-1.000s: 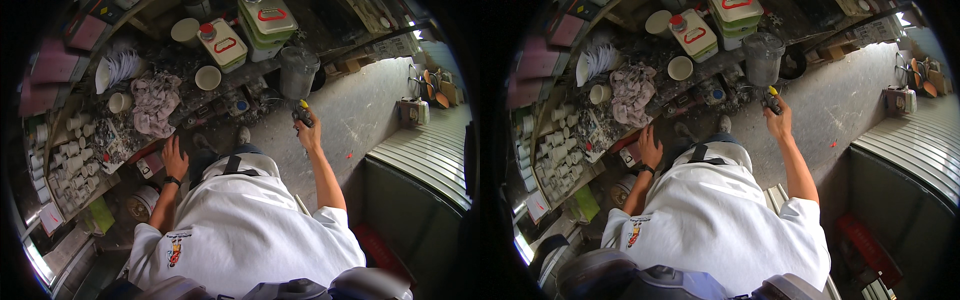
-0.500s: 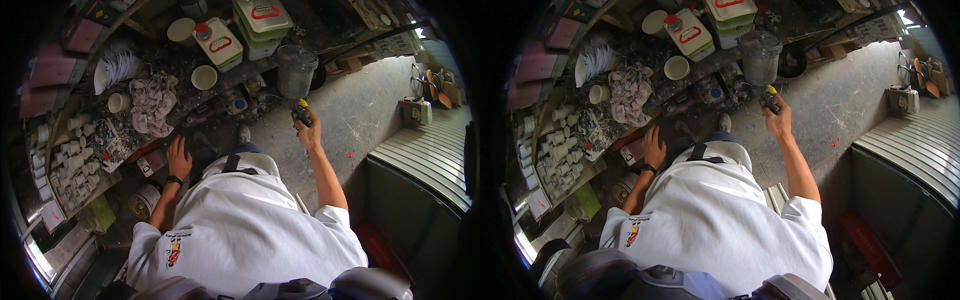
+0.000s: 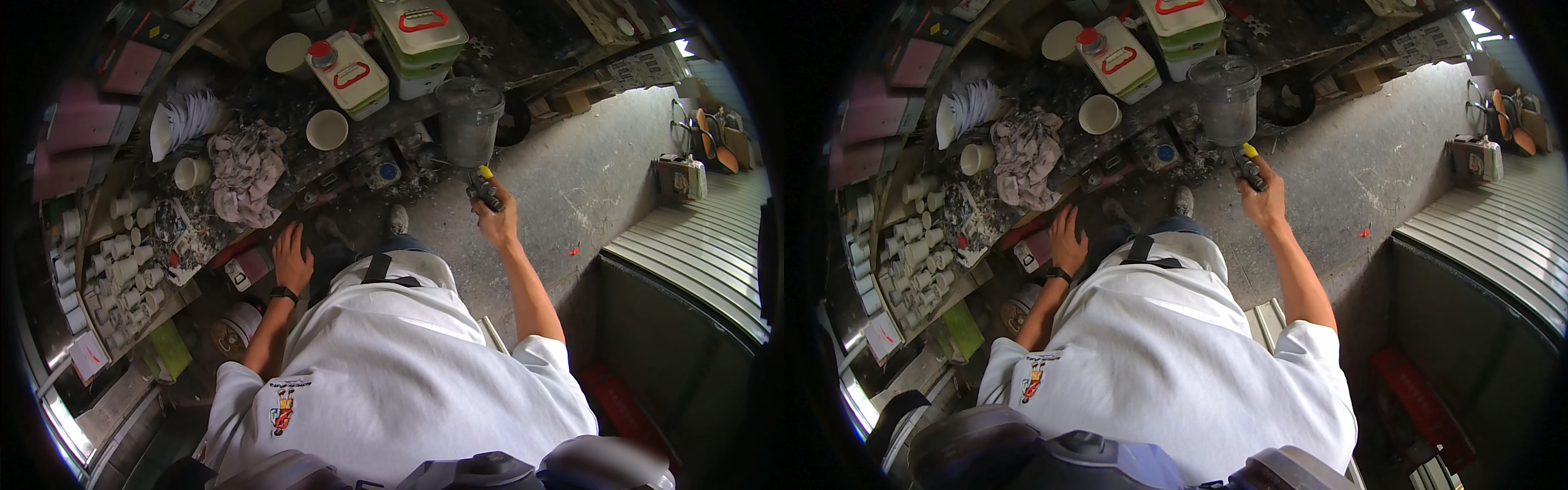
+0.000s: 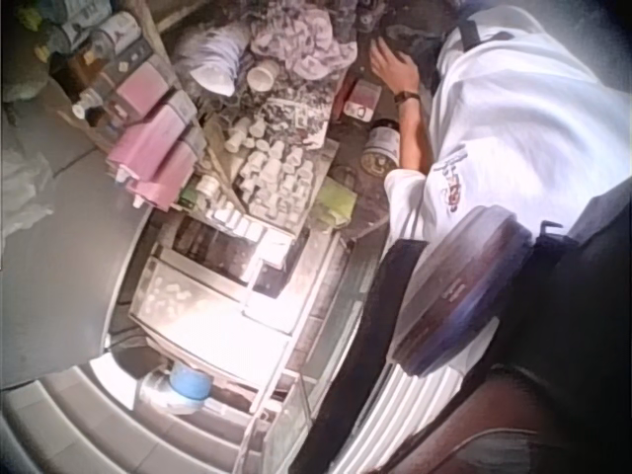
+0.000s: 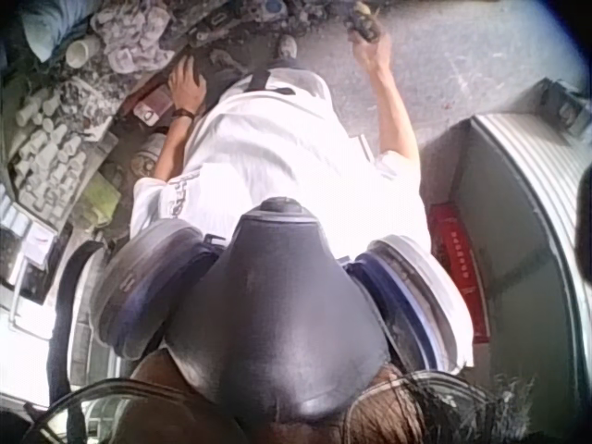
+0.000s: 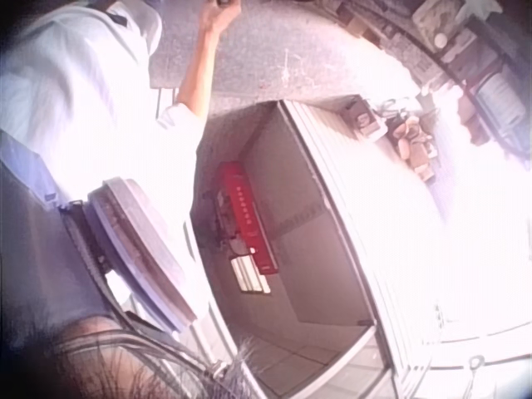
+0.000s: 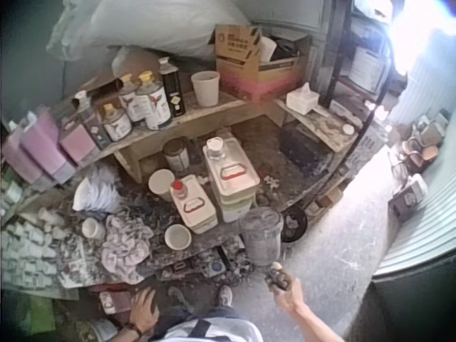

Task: The person removes masking tape and newspaper from a car bumper, then walks to a workbench to clean a paint spray gun. They pour liquid into the gun's cup, wipe the gun with a cloth, and connect an air hose to the gun.

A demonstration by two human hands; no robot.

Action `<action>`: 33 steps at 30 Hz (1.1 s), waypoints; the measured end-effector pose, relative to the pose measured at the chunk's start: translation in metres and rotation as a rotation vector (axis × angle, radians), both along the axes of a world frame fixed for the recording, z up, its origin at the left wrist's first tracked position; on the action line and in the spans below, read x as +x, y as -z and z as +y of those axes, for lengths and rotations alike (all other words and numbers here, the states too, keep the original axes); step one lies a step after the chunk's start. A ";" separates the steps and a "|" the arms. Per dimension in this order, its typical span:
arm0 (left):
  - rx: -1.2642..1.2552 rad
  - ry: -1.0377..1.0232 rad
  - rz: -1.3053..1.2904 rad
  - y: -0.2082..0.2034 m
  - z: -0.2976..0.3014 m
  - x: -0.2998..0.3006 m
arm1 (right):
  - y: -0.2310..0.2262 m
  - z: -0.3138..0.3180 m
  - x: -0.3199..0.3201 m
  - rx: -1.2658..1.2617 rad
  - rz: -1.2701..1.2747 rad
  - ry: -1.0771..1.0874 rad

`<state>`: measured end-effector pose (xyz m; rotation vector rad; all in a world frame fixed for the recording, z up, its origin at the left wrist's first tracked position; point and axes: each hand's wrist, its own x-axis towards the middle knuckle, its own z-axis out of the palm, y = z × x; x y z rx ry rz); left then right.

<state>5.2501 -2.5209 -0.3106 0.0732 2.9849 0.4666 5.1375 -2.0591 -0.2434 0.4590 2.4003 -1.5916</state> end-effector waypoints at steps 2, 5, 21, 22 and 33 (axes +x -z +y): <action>-0.004 -0.007 -0.008 0.000 0.001 0.000 | 0.003 0.000 0.001 0.013 0.033 -0.018; 0.003 -0.014 0.010 -0.001 0.001 0.001 | 0.004 -0.002 0.001 -0.005 0.038 0.011; 0.089 0.000 0.055 -0.022 0.012 0.000 | -0.004 -0.005 0.009 0.008 0.255 -0.242; 0.124 -0.021 0.094 -0.036 0.015 -0.008 | -0.008 -0.005 0.010 0.096 0.254 -0.267; 0.558 0.690 0.281 -0.279 0.100 -0.153 | -0.045 -0.051 0.001 -0.166 0.514 -0.656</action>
